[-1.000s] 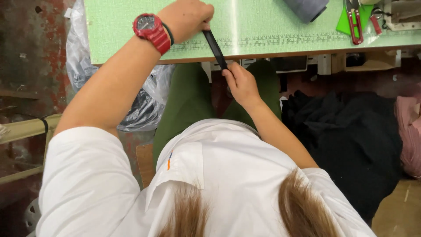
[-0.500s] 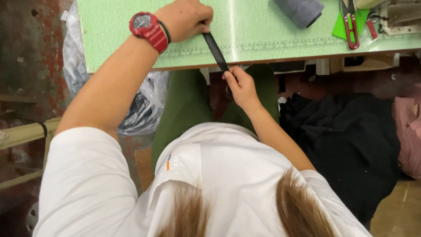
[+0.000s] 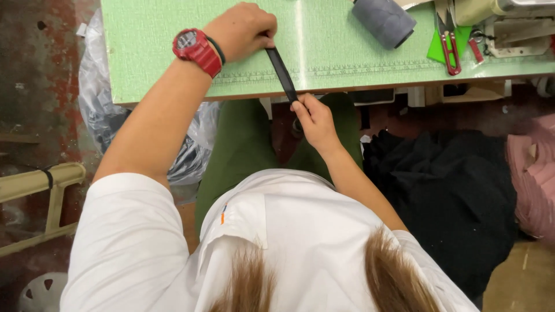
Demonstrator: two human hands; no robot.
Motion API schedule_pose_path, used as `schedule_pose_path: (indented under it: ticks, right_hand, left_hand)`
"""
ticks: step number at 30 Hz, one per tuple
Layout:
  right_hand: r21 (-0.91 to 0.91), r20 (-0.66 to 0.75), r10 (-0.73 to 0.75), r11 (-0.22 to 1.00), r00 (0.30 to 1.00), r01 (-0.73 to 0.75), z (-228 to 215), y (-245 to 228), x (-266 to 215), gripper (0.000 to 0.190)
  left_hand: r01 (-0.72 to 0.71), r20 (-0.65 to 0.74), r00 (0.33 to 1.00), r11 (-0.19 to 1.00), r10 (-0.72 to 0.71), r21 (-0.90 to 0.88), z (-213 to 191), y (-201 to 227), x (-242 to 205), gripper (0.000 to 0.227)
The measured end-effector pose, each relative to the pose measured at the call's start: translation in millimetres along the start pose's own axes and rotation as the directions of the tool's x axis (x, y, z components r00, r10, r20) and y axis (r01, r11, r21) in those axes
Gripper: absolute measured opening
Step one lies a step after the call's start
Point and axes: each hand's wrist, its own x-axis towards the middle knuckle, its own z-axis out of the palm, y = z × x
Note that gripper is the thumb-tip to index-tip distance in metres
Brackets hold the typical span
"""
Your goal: The person is working at a sewing station, repeatedly folding black fabric strips and aligning them with a cardboard template. They use a pair of scissors to trim the fabric and a pin to secure the pieces together on a green cutting mat.
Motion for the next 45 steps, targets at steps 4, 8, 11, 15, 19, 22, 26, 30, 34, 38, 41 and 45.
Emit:
schedule_pose_path:
  ticks: [4,8,11,15,19,22,26,30,34,38,41,45]
  right_hand:
    - [-0.062,0.0,0.074,0.995,0.997,-0.074,-15,32,-18,0.021]
    - [-0.106,0.003,0.156,0.982,0.988,-0.155,-10,56,-33,0.022]
    - [-0.051,-0.043,0.019,0.998,0.999,-0.021,5,18,4,0.026]
    - [-0.024,-0.081,0.093,0.995,0.992,-0.095,5,2,3,0.025]
    - [-0.106,-0.122,0.201,0.971,0.972,-0.214,-7,57,-29,0.02]
    - [-0.217,-0.127,0.157,0.959,0.979,-0.182,-26,42,-26,0.019]
    - [-0.533,0.015,-0.037,0.845,0.999,0.039,-51,-25,24,0.026]
    - [-0.657,0.168,0.386,0.73,0.907,-0.189,-61,-107,89,0.037]
    - [-0.628,0.155,0.611,0.668,0.776,-0.4,-65,-126,132,0.028]
    - [-0.519,0.18,0.513,0.774,0.839,-0.362,-67,-113,142,0.026]
    - [-0.427,0.207,0.443,0.843,0.872,-0.327,-62,-121,126,0.01]
    - [-0.4,0.216,0.211,0.91,0.953,-0.11,-62,-73,113,0.01]
  left_hand:
    - [-0.003,0.049,0.999,1.0,0.001,0.031,7,42,-4,0.021]
    - [-0.192,-0.029,0.981,0.98,0.194,0.053,35,49,-2,0.026]
    - [0.161,0.039,0.987,0.983,-0.158,-0.09,-14,29,0,0.022]
    - [0.007,-0.097,0.995,0.999,-0.003,0.041,-5,5,-1,0.021]
    - [-0.03,-0.14,0.989,0.998,0.037,0.051,51,28,-7,0.022]
    - [-0.091,-0.241,0.964,0.991,0.112,0.099,50,36,-10,0.026]
    - [0.334,-0.124,0.931,0.937,-0.345,-0.101,2,38,-37,0.023]
    - [0.33,-0.316,0.873,0.927,-0.372,-0.178,13,33,-77,0.019]
    - [0.389,-0.552,0.739,0.914,-0.386,-0.118,41,37,-99,0.017]
    - [0.201,-0.756,0.649,0.978,-0.089,0.057,48,47,-106,0.029]
    - [0.034,-0.704,0.703,0.983,0.105,0.181,59,32,-100,0.034]
    - [0.052,-0.665,0.726,0.95,0.175,0.306,52,42,-105,0.029]
